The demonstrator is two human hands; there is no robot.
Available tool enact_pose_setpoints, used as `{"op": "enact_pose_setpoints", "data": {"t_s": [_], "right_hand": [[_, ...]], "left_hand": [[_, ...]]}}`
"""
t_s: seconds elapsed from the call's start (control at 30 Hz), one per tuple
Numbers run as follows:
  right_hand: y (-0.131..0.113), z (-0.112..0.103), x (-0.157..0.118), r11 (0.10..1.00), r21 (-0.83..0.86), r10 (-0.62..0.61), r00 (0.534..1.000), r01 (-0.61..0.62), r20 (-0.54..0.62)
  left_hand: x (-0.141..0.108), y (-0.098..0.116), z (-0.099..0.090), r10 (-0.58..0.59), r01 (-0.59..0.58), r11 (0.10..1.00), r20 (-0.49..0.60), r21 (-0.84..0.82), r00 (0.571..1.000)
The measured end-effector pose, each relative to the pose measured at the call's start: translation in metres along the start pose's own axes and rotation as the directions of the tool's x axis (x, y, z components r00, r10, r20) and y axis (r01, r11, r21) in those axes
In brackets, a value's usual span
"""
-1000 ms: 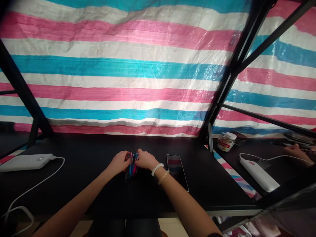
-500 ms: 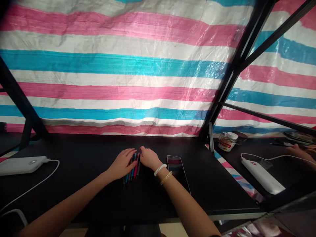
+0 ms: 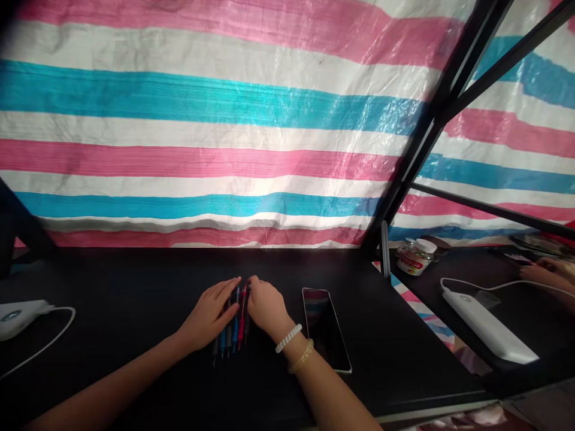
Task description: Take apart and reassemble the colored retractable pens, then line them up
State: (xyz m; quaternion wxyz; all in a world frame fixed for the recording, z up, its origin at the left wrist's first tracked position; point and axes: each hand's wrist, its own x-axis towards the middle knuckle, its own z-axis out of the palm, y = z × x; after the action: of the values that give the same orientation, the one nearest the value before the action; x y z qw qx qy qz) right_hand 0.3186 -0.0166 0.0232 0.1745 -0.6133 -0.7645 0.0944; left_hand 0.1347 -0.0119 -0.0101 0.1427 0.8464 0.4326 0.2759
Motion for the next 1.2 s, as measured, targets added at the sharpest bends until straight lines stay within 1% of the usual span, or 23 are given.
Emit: {"op": "enact_pose_setpoints", "data": {"t_s": [0.07,0.13,0.23,0.33,0.43,0.47,0.53,0.57,0.6,0.67,0.7,0.73,0.77,0.83,0.97,1.1,1.2], "right_hand": [[-0.004,0.0,-0.003,1.0,-0.02,-0.004,1.0,0.004,-0.023],[-0.007,0.0,-0.006,0.999,-0.032,-0.016,0.999,0.015,-0.043],[-0.01,0.0,-0.008,0.997,-0.04,-0.063,0.995,0.06,-0.072],[-0.013,-0.001,-0.01,0.989,-0.038,-0.145,0.984,0.142,-0.101],[-0.015,0.001,-0.011,0.976,-0.011,-0.219,0.968,0.219,-0.121],[-0.015,0.002,-0.011,0.972,-0.004,-0.236,0.964,0.237,-0.12],[-0.015,0.004,-0.01,0.966,0.0,-0.258,0.962,0.259,-0.088],[-0.015,0.006,-0.01,0.964,0.001,-0.266,0.962,0.267,-0.062],[-0.015,0.008,-0.009,0.962,0.004,-0.274,0.961,0.274,-0.031],[-0.015,0.011,-0.008,0.957,0.021,-0.29,0.957,0.289,0.034],[-0.015,0.012,-0.008,0.955,0.033,-0.296,0.953,0.294,0.064],[-0.016,0.014,-0.008,0.954,0.046,-0.3,0.95,0.297,0.09],[-0.016,0.015,-0.009,0.953,0.055,-0.304,0.946,0.299,0.111],[-0.017,0.017,-0.01,0.951,0.062,-0.308,0.943,0.302,0.125],[-0.018,0.019,-0.015,0.951,0.056,-0.308,0.947,0.304,0.094],[-0.019,0.019,-0.02,0.954,0.07,-0.297,0.951,0.292,0.082],[-0.021,0.017,-0.02,0.955,0.104,-0.285,0.957,0.279,0.054]], "left_hand": [[0.003,-0.004,-0.005,-0.031,0.023,0.995,-0.087,-0.093,0.996],[0.007,-0.01,-0.01,-0.059,0.04,0.989,-0.136,-0.142,0.989],[0.01,-0.019,-0.014,-0.088,0.068,0.987,-0.136,-0.143,0.987],[0.013,-0.022,-0.013,-0.115,0.099,0.986,-0.12,-0.133,0.986],[0.015,-0.024,-0.016,-0.094,0.076,0.989,-0.141,-0.129,0.985],[0.015,-0.025,-0.019,-0.096,0.076,0.988,-0.155,-0.132,0.983],[0.016,-0.029,-0.026,-0.134,0.114,0.985,-0.166,-0.127,0.977],[0.016,-0.032,-0.03,-0.164,0.148,0.982,-0.152,-0.114,0.975],[0.017,-0.035,-0.034,-0.179,0.17,0.981,-0.106,-0.091,0.978],[0.017,-0.04,-0.041,-0.15,0.154,0.985,0.045,-0.08,0.988],[0.017,-0.042,-0.043,-0.131,0.141,0.985,0.11,-0.095,0.985],[0.017,-0.043,-0.045,-0.117,0.135,0.984,0.154,-0.114,0.981],[0.017,-0.044,-0.045,-0.114,0.138,0.982,0.177,-0.13,0.978],[0.018,-0.044,-0.044,-0.136,0.159,0.979,0.176,-0.128,0.975],[0.015,-0.039,-0.037,-0.144,0.159,0.983,0.158,-0.087,0.977],[0.011,-0.033,-0.029,-0.149,0.153,0.985,0.059,-0.079,0.987],[0.01,-0.033,-0.025,-0.152,0.154,0.983,0.022,-0.099,0.988]]}}
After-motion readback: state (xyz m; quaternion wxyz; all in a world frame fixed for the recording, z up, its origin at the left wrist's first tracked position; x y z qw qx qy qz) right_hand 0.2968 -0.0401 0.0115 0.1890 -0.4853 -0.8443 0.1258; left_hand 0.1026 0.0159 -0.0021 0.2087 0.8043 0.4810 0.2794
